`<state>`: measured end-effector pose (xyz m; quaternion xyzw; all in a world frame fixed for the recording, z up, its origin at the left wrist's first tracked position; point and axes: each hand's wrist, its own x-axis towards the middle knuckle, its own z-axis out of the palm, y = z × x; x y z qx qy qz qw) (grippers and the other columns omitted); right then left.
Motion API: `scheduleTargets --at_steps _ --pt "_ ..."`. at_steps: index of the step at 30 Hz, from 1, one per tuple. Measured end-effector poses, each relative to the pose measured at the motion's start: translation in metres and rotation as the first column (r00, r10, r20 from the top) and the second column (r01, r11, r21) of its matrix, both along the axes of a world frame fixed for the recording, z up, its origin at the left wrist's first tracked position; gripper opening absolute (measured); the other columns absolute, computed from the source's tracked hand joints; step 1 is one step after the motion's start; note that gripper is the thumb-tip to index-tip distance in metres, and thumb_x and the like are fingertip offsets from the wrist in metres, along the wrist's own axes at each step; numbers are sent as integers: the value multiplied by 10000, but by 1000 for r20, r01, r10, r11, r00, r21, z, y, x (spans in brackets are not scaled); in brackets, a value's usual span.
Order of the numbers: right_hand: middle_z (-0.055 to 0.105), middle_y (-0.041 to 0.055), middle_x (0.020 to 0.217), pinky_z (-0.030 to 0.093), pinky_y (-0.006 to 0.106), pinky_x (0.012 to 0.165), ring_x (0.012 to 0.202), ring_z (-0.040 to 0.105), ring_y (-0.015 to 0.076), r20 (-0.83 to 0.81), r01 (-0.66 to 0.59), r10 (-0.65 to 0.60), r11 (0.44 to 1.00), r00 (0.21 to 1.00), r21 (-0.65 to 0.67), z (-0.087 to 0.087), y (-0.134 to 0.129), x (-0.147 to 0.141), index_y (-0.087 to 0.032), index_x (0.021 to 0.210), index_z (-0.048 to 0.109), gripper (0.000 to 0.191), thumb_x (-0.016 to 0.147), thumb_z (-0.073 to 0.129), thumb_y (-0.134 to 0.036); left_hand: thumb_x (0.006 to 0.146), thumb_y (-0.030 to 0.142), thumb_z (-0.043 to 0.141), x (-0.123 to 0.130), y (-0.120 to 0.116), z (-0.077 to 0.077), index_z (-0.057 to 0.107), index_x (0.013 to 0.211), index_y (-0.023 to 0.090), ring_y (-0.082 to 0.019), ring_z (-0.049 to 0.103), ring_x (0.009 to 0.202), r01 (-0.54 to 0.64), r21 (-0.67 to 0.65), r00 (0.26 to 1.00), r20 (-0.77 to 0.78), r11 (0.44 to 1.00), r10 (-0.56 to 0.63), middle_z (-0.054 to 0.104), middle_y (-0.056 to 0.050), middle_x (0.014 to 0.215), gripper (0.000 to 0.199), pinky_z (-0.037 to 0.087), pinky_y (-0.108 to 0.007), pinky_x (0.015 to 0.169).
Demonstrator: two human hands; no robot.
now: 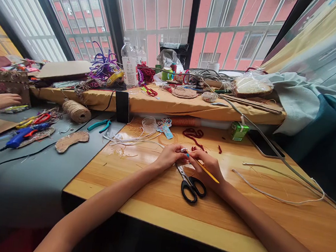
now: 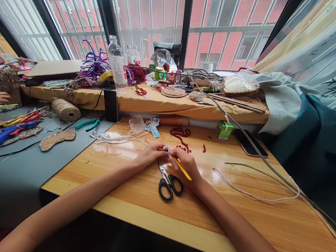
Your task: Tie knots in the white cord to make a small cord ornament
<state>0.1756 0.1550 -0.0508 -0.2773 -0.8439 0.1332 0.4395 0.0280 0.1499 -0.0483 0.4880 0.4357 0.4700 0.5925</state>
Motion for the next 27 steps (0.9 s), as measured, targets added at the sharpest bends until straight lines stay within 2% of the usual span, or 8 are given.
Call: scheduleTargets --at_steps 11,16,20,22,24,25,27 --pt "598 29 680 440 236 581 615 561 131 64 6 -9 999 998 45 -1 2 -1 -177 722 509 105 793 444 -218 592 118 566 0 3 -2 515 651 125 -82 546 490 -22 -18 1000 -16 1000 22 580 43 511 78 439 -192 534" --pt "589 29 682 436 244 581 614 552 131 50 16 -15 1000 999 -9 -1 2 -1 -177 718 513 109 789 454 -233 599 165 611 -2 4 -2 521 643 119 -89 558 512 -8 -3 1000 1 1000 8 593 24 542 110 451 -204 564" --pt "607 33 750 455 261 607 672 578 144 -93 92 -105 987 990 -135 2 2 -1 -183 827 530 109 776 494 -273 609 195 644 -7 4 0 512 762 114 -99 580 552 -14 -15 997 71 1000 16 619 -15 614 217 465 -217 574" --pt "614 29 755 461 258 571 649 585 140 -180 105 -141 975 973 -197 17 2 3 -193 928 523 184 786 484 -304 610 182 653 -7 4 1 480 807 122 -101 583 548 -29 -20 996 88 999 31 625 -25 624 269 466 -216 556" --pt "611 16 733 447 240 505 571 572 117 -275 98 -153 974 949 -206 43 3 13 -213 1016 505 247 810 448 -337 615 175 656 -6 3 2 452 807 129 -101 584 542 -48 -18 995 83 999 49 626 -29 626 283 466 -215 541" --pt "606 15 712 440 235 493 525 559 100 -382 88 -148 981 912 -170 60 3 20 -210 1024 502 257 836 394 -348 622 175 653 -5 2 2 443 805 132 -101 584 542 -58 -17 995 83 998 59 627 -29 632 282 467 -216 538" --pt "594 21 709 441 231 505 520 549 84 -488 112 -122 992 864 -49 95 4 39 -188 1024 503 309 874 295 -359 649 178 630 -3 1 3 441 812 133 -96 581 550 -65 -19 994 86 998 66 626 -30 649 254 469 -217 543"
